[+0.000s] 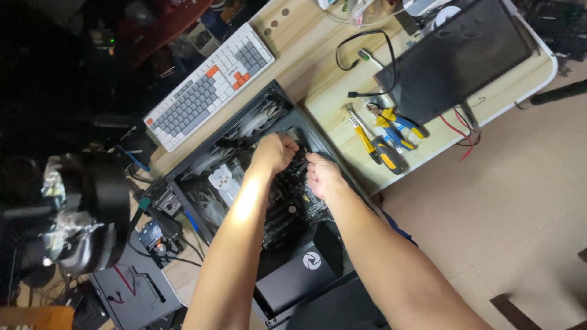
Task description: Connecting the front panel header cables including power, reset, and LED wires to the motherboard pins inside a computer case.
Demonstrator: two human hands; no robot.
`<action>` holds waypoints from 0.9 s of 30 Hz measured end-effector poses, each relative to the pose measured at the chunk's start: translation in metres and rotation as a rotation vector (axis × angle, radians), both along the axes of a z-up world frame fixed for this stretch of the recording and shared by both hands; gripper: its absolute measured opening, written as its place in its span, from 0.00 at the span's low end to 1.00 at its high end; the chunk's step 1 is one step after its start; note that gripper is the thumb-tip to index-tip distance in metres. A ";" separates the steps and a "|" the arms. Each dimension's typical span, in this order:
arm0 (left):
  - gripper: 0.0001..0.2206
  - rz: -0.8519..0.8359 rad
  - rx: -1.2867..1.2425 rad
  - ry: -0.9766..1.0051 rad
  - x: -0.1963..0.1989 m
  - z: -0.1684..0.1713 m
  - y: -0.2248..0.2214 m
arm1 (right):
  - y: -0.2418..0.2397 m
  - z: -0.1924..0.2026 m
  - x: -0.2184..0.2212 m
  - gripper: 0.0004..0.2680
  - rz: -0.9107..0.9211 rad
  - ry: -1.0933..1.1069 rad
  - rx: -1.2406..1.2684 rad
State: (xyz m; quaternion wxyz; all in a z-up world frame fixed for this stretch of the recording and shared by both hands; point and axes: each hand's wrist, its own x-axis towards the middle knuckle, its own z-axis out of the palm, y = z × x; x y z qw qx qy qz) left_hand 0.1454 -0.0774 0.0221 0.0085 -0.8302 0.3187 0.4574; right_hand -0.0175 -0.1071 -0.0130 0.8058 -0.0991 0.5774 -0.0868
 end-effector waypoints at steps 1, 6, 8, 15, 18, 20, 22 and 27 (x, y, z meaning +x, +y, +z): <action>0.14 0.006 -0.001 -0.003 -0.001 -0.009 0.000 | 0.000 0.003 0.001 0.13 0.006 -0.003 -0.001; 0.14 -0.055 0.063 -0.033 -0.028 0.007 0.001 | -0.001 -0.009 0.002 0.12 -0.014 0.035 -0.008; 0.12 -0.053 0.008 -0.067 -0.032 0.003 0.007 | 0.000 -0.012 0.003 0.11 -0.024 0.038 0.002; 0.19 -0.258 0.144 -0.250 -0.055 0.012 -0.005 | 0.001 -0.028 0.004 0.11 0.004 0.058 0.002; 0.16 -0.198 0.114 -0.230 -0.058 0.028 -0.002 | 0.001 -0.023 0.002 0.13 0.010 0.046 -0.002; 0.17 -0.211 -0.017 -0.254 -0.058 0.065 0.026 | 0.000 -0.032 0.000 0.12 0.022 0.012 0.012; 0.19 -0.217 -0.150 -0.280 -0.068 0.106 0.069 | -0.002 -0.029 -0.001 0.12 0.041 -0.022 0.024; 0.15 0.120 -0.829 -0.003 -0.118 0.261 0.192 | -0.009 -0.026 0.000 0.07 0.074 -0.080 0.126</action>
